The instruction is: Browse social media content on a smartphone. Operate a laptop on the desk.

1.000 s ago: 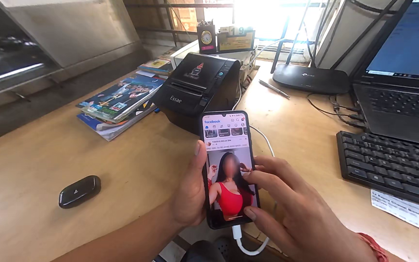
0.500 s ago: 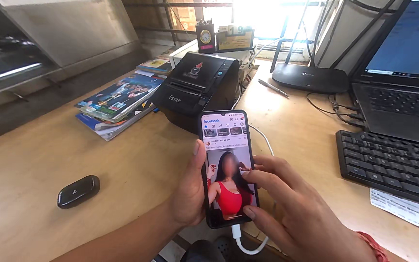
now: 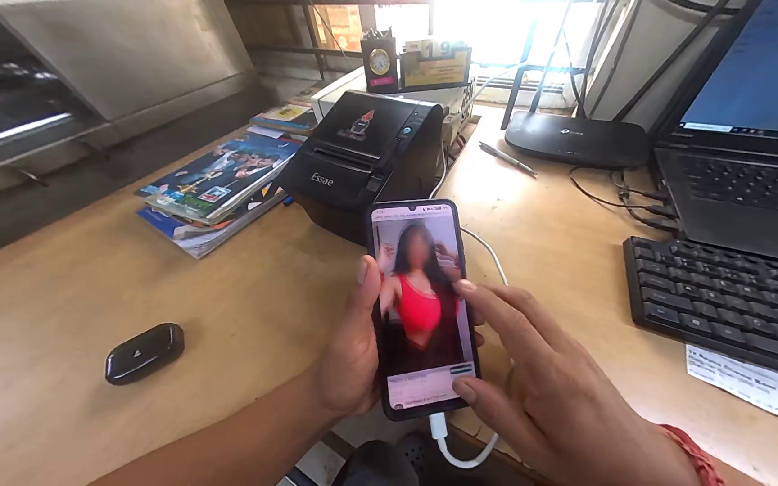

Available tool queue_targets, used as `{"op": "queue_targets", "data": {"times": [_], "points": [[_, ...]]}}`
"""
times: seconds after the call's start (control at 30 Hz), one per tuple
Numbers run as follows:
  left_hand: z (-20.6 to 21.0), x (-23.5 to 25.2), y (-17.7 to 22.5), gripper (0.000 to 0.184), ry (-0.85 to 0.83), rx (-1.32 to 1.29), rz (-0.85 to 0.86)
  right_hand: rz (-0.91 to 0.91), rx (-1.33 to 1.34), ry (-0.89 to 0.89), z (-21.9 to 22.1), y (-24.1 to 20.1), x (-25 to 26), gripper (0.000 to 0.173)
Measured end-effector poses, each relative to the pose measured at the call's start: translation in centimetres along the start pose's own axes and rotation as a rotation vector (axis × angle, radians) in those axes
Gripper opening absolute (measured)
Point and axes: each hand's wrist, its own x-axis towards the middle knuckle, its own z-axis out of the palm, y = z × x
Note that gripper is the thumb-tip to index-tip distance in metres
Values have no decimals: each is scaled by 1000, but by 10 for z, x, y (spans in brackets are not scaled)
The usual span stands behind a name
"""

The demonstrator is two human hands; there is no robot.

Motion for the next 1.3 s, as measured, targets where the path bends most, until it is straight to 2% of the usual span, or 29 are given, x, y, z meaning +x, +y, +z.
{"op": "queue_targets", "data": {"times": [0.13,0.23,1.3], "points": [[0,1,1,59,1,-8,20,-4,9,5,1,1,-2,43],[-2,0,0,62,-17,-7,6,-5,16,1,0,1,-3,37],[-3,-1,0,66,-28,-19,-25,2,-7,-5,0,1,-3,42]]}}
